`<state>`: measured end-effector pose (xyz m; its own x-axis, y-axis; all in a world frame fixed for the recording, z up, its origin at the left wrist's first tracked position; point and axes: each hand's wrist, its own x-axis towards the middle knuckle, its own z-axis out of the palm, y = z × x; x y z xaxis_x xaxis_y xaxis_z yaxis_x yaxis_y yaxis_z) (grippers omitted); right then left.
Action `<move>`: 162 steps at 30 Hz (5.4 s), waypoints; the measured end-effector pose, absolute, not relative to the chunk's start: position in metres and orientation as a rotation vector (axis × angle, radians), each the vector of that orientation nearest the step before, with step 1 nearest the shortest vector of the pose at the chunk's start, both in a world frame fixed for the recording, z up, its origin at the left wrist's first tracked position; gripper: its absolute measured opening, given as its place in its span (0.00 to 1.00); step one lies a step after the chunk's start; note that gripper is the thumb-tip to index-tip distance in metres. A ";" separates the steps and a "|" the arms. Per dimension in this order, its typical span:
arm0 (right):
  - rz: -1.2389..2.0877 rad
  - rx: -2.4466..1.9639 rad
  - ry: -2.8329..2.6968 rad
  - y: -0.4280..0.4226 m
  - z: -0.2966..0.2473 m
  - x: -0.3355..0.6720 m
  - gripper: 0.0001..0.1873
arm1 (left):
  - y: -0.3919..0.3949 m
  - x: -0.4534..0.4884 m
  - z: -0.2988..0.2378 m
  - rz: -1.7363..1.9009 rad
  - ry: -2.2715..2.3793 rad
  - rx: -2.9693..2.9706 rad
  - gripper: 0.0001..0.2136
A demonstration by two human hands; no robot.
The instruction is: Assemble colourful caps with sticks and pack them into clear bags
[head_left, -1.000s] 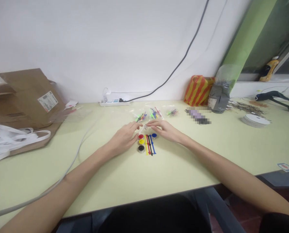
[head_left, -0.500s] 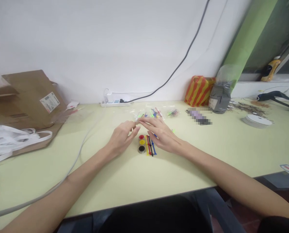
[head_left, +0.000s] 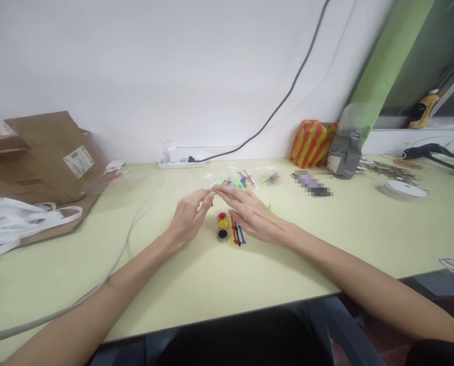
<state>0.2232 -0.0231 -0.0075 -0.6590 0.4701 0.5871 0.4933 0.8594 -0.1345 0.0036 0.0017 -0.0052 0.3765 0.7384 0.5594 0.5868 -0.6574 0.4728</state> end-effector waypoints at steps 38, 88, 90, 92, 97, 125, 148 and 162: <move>-0.189 -0.684 -2.131 -0.020 -0.010 0.223 0.09 | -0.002 0.010 -0.007 1.175 1.042 2.782 0.04; 0.198 -1.175 -2.192 -0.007 -0.029 0.219 0.14 | -0.003 0.007 -0.004 0.791 0.902 2.801 0.08; 0.178 -1.171 -2.164 -0.007 -0.028 0.220 0.10 | -0.003 0.007 -0.004 0.779 0.917 2.795 0.09; 0.165 -1.141 -2.117 -0.005 -0.026 0.222 0.07 | -0.003 0.007 -0.005 0.759 0.943 2.788 0.09; 0.156 -1.049 -2.021 -0.002 -0.020 0.230 0.09 | -0.003 0.008 -0.005 0.729 0.969 2.766 0.09; 0.753 -0.854 -2.050 -0.014 -0.002 0.227 0.05 | 0.000 0.007 -0.011 1.025 0.861 2.689 0.09; 0.535 -0.922 -2.257 -0.003 0.018 0.260 0.07 | 0.001 0.010 -0.012 0.910 0.804 2.886 0.09; 0.612 -1.223 -2.623 -0.002 0.016 0.264 0.08 | 0.000 0.010 -0.009 0.865 0.901 2.881 0.12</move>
<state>0.2642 -0.0020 0.0158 -0.6445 0.7646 -0.0081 0.6892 0.5763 -0.4392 0.0097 0.0004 -0.0092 0.6838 0.5267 0.5050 0.5260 -0.8355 0.1591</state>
